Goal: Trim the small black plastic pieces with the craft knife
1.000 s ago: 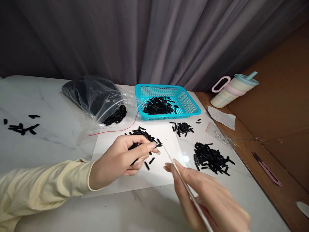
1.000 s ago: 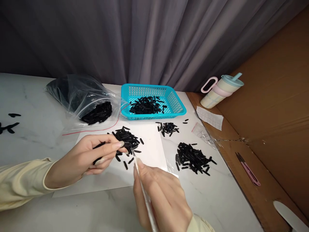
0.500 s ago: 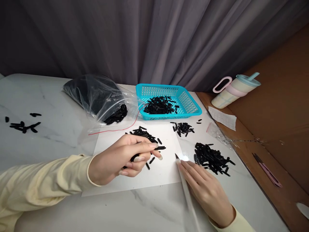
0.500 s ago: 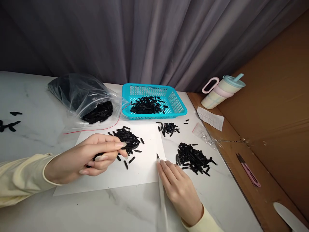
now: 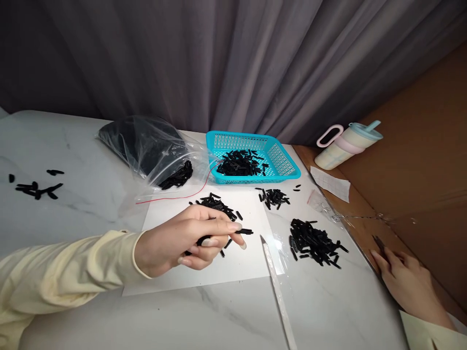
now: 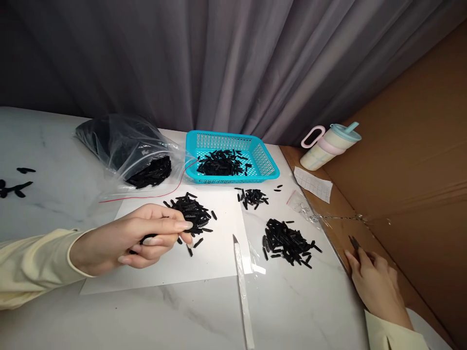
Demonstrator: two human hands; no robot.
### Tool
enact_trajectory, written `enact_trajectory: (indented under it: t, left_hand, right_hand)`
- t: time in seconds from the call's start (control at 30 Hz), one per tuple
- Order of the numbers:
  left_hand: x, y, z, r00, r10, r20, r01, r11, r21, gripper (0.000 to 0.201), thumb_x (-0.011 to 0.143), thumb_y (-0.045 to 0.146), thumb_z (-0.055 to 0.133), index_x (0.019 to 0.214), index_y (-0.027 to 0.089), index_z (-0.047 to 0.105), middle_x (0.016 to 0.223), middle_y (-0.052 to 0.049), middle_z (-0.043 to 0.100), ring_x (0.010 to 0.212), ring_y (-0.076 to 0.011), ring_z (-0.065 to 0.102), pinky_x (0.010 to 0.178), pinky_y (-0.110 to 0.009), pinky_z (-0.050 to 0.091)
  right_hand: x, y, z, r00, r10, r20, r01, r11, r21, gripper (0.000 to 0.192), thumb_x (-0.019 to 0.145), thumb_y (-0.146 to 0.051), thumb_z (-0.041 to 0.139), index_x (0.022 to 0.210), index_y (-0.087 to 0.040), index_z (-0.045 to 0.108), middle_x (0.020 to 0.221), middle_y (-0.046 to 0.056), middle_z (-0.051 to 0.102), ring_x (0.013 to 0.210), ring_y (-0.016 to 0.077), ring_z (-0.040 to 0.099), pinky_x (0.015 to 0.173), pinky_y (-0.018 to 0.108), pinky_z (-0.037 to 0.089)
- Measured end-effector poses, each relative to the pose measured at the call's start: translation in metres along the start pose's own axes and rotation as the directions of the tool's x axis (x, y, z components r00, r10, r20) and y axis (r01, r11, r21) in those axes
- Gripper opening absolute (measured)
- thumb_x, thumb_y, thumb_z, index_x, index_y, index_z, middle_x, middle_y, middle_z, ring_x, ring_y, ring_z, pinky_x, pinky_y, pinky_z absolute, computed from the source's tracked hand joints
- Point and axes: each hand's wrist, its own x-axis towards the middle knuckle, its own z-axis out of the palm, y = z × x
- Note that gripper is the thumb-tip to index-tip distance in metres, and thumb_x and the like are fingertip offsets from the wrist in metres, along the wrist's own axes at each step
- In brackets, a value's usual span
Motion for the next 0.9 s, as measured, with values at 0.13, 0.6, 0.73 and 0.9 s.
enact_trajectory:
  t: [0.13, 0.6, 0.73, 0.9]
  left_hand:
    - [-0.001, 0.003, -0.001, 1.0, -0.001, 0.018, 0.001, 1.0, -0.012, 0.022, 0.085, 0.027, 0.059, 0.077, 0.008, 0.066, 0.048, 0.01, 0.026, 0.037, 0.0006, 0.015, 0.028, -0.008, 0.016]
    - [-0.007, 0.008, -0.001, 0.998, -0.009, 0.061, 0.01, 1.0, -0.018, 0.021, 0.085, 0.026, 0.06, 0.075, 0.008, 0.068, 0.048, 0.009, 0.029, 0.037, 0.0008, 0.016, 0.028, -0.007, 0.018]
    - [-0.008, 0.01, 0.0, 0.997, -0.013, 0.075, 0.014, 1.0, -0.023, 0.022, 0.085, 0.024, 0.059, 0.074, 0.008, 0.068, 0.047, 0.009, 0.027, 0.037, 0.0006, 0.015, 0.028, -0.007, 0.018]
    - [-0.008, 0.012, 0.0, 1.0, 0.008, 0.025, -0.008, 1.0, 0.019, 0.021, 0.084, 0.025, 0.06, 0.075, 0.008, 0.067, 0.045, 0.01, 0.026, 0.037, 0.0002, 0.014, 0.027, -0.007, 0.018]
  right_hand:
    - [-0.007, -0.006, 0.004, 0.993, 0.109, -0.041, -0.112, 0.989, -0.098, 0.038, 0.089, -0.021, 0.038, 0.071, -0.009, 0.069, 0.075, 0.021, 0.063, 0.071, 0.0328, 0.064, 0.059, 0.037, 0.05]
    - [0.022, -0.021, -0.055, 0.871, 0.458, 0.18, -0.488, 0.848, 0.208, 0.033, 0.078, -0.018, 0.043, 0.051, -0.03, 0.029, 0.056, 0.01, 0.048, 0.061, 0.0318, 0.056, 0.054, 0.04, 0.043]
    - [0.039, -0.066, -0.11, 0.786, 0.579, 0.217, -0.586, 0.585, 0.562, 0.009, 0.081, -0.026, 0.049, 0.073, -0.024, 0.054, 0.069, 0.007, 0.062, 0.073, 0.0269, 0.061, 0.067, 0.039, 0.047]
    - [0.059, -0.132, -0.178, 0.942, 0.316, 0.114, -0.255, 0.45, 0.856, 0.03, 0.072, -0.048, 0.064, 0.092, -0.026, 0.064, 0.068, 0.001, 0.065, 0.055, 0.0176, 0.058, 0.045, 0.026, 0.048]
